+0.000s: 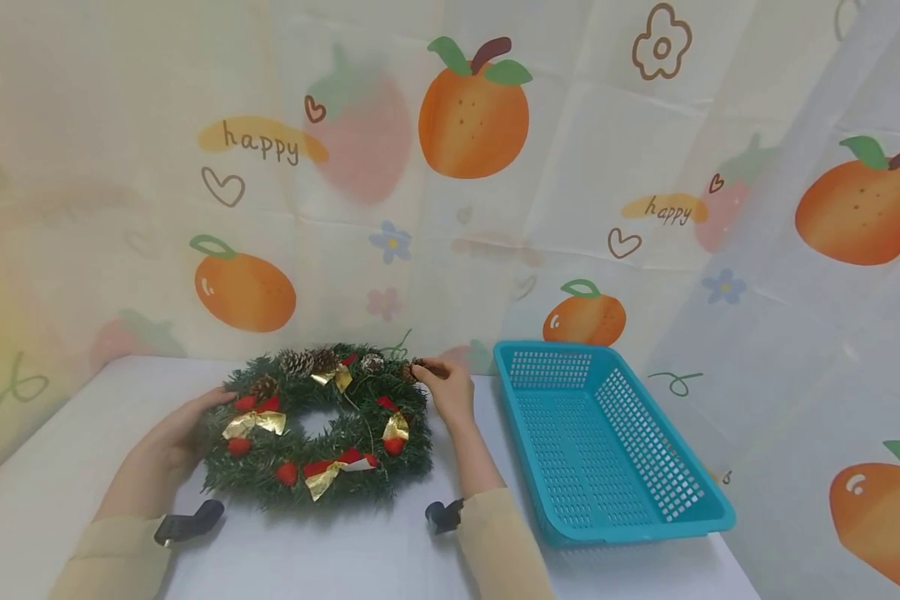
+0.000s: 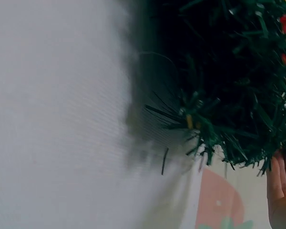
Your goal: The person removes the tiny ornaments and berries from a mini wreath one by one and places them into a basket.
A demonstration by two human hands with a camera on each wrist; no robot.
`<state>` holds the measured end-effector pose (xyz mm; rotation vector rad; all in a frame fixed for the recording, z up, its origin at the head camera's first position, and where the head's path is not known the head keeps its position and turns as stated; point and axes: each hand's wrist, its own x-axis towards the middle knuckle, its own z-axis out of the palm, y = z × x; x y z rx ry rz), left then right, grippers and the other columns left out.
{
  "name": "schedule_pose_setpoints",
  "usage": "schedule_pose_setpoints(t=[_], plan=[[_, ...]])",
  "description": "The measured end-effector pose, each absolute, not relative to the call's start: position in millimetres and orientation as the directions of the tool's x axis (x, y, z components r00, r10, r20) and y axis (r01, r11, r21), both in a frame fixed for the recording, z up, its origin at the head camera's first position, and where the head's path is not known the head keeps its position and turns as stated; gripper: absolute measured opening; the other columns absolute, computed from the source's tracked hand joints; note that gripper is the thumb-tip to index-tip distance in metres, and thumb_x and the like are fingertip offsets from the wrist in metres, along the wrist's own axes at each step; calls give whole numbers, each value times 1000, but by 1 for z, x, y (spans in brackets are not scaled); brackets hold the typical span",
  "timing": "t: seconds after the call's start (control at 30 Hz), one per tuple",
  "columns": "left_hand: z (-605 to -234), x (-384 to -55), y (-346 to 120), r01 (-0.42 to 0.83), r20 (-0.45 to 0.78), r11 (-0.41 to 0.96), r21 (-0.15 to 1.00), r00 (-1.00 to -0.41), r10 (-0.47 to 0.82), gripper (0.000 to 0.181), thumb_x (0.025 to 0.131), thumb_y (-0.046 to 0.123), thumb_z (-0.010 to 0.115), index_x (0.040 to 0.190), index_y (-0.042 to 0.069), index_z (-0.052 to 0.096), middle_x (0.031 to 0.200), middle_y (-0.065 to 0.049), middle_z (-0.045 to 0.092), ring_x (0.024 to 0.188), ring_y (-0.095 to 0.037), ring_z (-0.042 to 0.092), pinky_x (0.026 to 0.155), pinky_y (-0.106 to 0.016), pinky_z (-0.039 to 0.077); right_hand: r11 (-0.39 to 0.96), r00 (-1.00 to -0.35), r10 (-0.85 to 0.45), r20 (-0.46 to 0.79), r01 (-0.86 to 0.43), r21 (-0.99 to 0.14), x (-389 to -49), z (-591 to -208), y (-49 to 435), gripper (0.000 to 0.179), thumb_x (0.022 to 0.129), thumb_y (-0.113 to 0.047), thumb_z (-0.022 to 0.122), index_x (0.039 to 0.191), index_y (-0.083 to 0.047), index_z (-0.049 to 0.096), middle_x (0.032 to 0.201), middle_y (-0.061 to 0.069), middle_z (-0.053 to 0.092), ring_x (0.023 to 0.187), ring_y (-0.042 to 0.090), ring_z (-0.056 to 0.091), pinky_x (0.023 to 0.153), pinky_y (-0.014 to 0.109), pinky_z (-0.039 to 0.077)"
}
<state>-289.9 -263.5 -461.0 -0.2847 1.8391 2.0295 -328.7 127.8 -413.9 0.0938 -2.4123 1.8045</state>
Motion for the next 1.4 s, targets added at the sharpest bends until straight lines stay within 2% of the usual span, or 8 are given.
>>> schedule_pose_setpoints(t=[0.1, 0.43, 0.57, 0.67, 0.87, 0.97, 1.13, 1.4], plan=[[-462, -290, -263, -413, -401, -68, 908, -905, 140, 90, 98, 46, 48, 157, 23, -17, 160, -9, -36, 152, -37, -24, 125, -60, 2, 277, -989, 36, 144, -129, -952, -331, -410, 130, 36, 93, -27, 69, 123, -7, 68, 126, 17, 66, 118, 33, 62, 99, 39, 54], [-465, -291, -261, -411, -400, -67, 909, -907, 133, 87, 99, 44, 47, 158, 23, -13, 158, -8, -38, 150, -38, -28, 124, -62, 1, 228, -987, 76, 141, -120, -966, -336, -401, 138, 35, 93, -20, 68, 122, 0, 67, 125, 22, 65, 115, 35, 64, 100, 41, 55], [-466, -292, -261, -394, -385, -39, 918, -911, 151, 85, 100, 44, 43, 157, 21, -16, 159, -11, -36, 151, -41, -24, 124, -63, 2, 222, -985, 96, 141, -117, -968, -338, -393, 141, 36, 93, -19, 68, 123, 0, 66, 126, 22, 64, 116, 35, 63, 100, 43, 54], [-466, -292, -261, -392, -383, -28, 920, -911, 156, 85, 100, 45, 42, 157, 21, -17, 161, -13, -32, 153, -41, -17, 125, -60, 6, 231, -984, 113, 140, -111, -967, -341, -384, 145, 38, 93, -22, 69, 126, -2, 65, 127, 21, 64, 117, 34, 63, 102, 44, 53], [-465, -292, -260, -395, -387, -27, 918, -910, 147, 85, 100, 45, 42, 157, 20, -16, 163, -12, -28, 154, -39, -11, 125, -56, 9, 190, -979, 145, 145, -117, -975, -349, -362, 154, 40, 92, -21, 70, 127, -1, 63, 129, 22, 62, 120, 36, 62, 107, 48, 49], [-465, -293, -261, -397, -390, -27, 917, -911, 137, 86, 100, 45, 43, 157, 19, -15, 162, -12, -29, 153, -39, -15, 125, -57, 8, 193, -978, 157, 140, -109, -975, -351, -353, 157, 41, 92, -22, 70, 127, -3, 64, 130, 21, 62, 123, 35, 60, 108, 48, 48], [-465, -292, -263, -404, -398, -20, 915, -908, 127, 86, 99, 45, 45, 158, 20, -13, 158, -13, -38, 149, -42, -29, 123, -65, 3, 219, -975, 181, 129, -88, -972, -354, -342, 164, 40, 92, -23, 70, 128, -5, 64, 132, 19, 61, 125, 34, 58, 108, 47, 48], [-463, -291, -263, -406, -399, -35, 913, -908, 127, 86, 100, 43, 47, 158, 19, -12, 156, -11, -41, 146, -40, -35, 122, -66, -1, 293, -965, 217, 145, -77, -953, -357, -324, 191, 42, 92, -27, 70, 130, -8, 64, 135, 16, 61, 129, 33, 55, 110, 45, 46]])
